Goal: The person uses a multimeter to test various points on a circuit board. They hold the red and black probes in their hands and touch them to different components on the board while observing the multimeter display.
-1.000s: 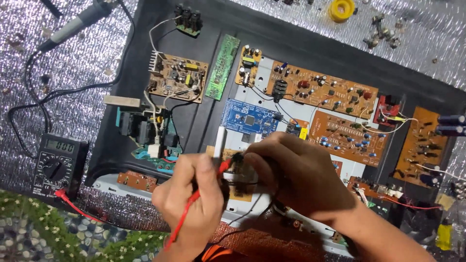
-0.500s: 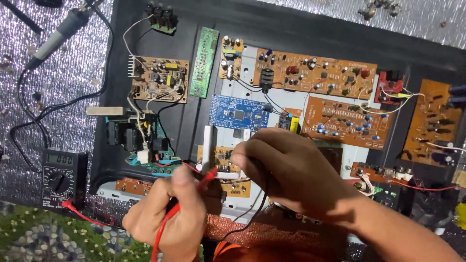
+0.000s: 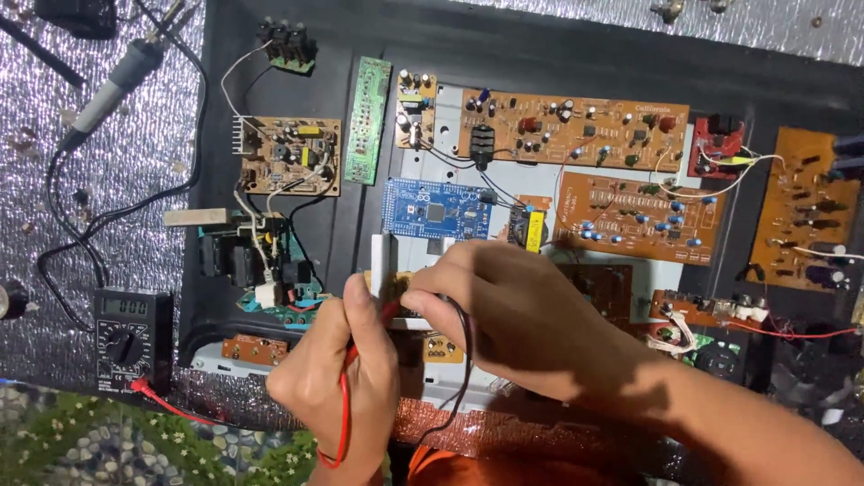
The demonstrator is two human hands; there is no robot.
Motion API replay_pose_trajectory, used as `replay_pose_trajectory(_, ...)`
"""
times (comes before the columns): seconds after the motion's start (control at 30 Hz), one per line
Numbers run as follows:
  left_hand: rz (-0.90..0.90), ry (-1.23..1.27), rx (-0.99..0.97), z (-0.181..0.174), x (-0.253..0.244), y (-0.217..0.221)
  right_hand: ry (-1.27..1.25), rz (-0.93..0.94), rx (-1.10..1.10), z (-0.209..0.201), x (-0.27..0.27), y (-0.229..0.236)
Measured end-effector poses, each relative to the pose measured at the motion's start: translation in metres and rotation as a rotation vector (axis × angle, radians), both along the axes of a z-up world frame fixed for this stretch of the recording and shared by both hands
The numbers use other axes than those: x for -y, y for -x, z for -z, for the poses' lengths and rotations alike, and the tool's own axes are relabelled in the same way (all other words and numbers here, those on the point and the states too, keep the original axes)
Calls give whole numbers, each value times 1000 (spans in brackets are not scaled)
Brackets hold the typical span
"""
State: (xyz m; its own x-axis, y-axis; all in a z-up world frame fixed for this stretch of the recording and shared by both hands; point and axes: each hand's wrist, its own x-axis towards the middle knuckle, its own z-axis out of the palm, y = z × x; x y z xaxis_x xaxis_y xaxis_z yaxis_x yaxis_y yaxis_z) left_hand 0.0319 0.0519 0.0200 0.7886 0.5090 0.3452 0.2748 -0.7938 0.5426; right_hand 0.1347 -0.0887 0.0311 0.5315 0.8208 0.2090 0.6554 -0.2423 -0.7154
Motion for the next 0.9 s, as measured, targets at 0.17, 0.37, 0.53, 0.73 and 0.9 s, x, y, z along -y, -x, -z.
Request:
replay_pose_trajectory(0.17, 20, -50, -4, 2, 4, -2, 33, 19, -104, -1, -5, -1)
replay_pose_trajectory(0.37, 36, -44, -6, 3, 7, -6, -46, 17, -125, -2, -6, -1)
replay_pose_trajectory(0.53, 31, -108, -43, 4, 7, -2, -64, 24, -145, 0, -6, -1)
replay_pose_trajectory(0.73, 37, -91, -39, 0, 9, -2, -82, 29, -111, -2, -6, -2)
replay_pose_trajectory(0.9, 26, -106, -65, 2, 8, -3, -115, 24, -84, 0, -5, -3)
